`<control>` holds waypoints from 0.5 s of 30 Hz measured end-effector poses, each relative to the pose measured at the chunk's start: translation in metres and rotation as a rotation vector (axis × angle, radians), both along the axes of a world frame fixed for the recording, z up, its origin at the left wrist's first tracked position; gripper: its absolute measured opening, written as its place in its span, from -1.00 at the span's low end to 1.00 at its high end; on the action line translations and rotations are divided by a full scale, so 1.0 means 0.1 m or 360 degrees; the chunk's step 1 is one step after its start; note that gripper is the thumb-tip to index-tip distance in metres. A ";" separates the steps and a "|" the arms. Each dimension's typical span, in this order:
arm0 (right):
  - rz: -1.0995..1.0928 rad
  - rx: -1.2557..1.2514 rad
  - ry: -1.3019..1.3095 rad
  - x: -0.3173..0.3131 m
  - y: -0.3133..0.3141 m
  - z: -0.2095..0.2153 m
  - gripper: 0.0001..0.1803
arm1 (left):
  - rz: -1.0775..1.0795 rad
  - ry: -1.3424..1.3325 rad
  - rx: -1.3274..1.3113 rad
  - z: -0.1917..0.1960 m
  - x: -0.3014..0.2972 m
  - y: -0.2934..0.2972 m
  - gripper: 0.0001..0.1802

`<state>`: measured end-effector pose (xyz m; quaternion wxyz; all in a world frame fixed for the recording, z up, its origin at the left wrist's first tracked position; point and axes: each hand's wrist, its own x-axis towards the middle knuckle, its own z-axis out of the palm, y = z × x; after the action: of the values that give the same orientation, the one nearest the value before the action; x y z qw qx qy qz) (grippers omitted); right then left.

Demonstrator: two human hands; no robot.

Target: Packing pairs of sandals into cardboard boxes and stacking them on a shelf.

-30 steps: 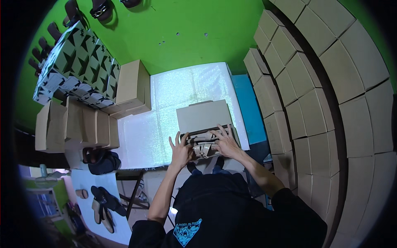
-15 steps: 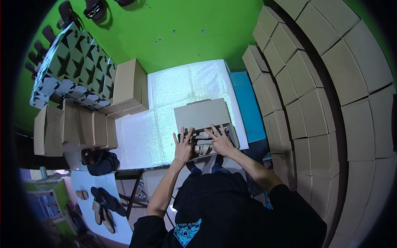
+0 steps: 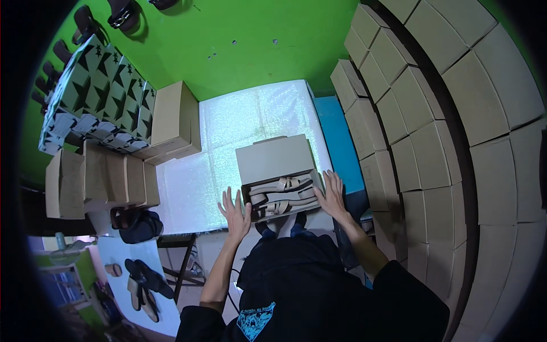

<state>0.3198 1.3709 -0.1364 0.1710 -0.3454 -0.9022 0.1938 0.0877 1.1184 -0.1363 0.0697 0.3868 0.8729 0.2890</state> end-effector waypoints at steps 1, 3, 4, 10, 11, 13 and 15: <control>0.0058 -0.0073 0.0006 0.04 -0.01 -0.06 -0.23 | 0.0015 -0.0018 -0.0153 -0.09 0.01 -0.06 -0.32; 0.0149 -0.0178 -0.0124 0.08 -0.03 -0.14 -0.12 | 0.0003 -0.0108 -0.0172 -0.20 0.07 -0.06 -0.27; 0.0146 -0.0179 -0.0129 0.09 -0.06 -0.18 -0.12 | -0.0005 -0.0192 -0.0189 -0.25 0.10 -0.06 -0.22; 0.0208 -0.0099 -0.0141 0.00 -0.13 -0.29 -0.14 | -0.0071 -0.0141 -0.0250 -0.34 0.20 0.09 -0.23; 0.0211 -0.0102 -0.0144 -0.02 -0.13 -0.29 -0.14 | -0.0037 -0.0155 -0.0252 -0.34 0.21 0.11 -0.22; 0.0132 0.0004 -0.0159 -0.06 -0.11 -0.30 -0.18 | 0.0002 -0.0172 -0.0257 -0.33 0.23 0.16 -0.20; 0.0104 -0.0039 -0.0183 -0.15 -0.07 -0.31 -0.16 | 0.0101 -0.0185 -0.0248 -0.32 0.23 0.21 -0.19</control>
<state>0.3050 1.3638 -0.1671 0.1083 -0.3284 -0.9188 0.1902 0.1108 1.1393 -0.1678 0.1408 0.3349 0.8991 0.2442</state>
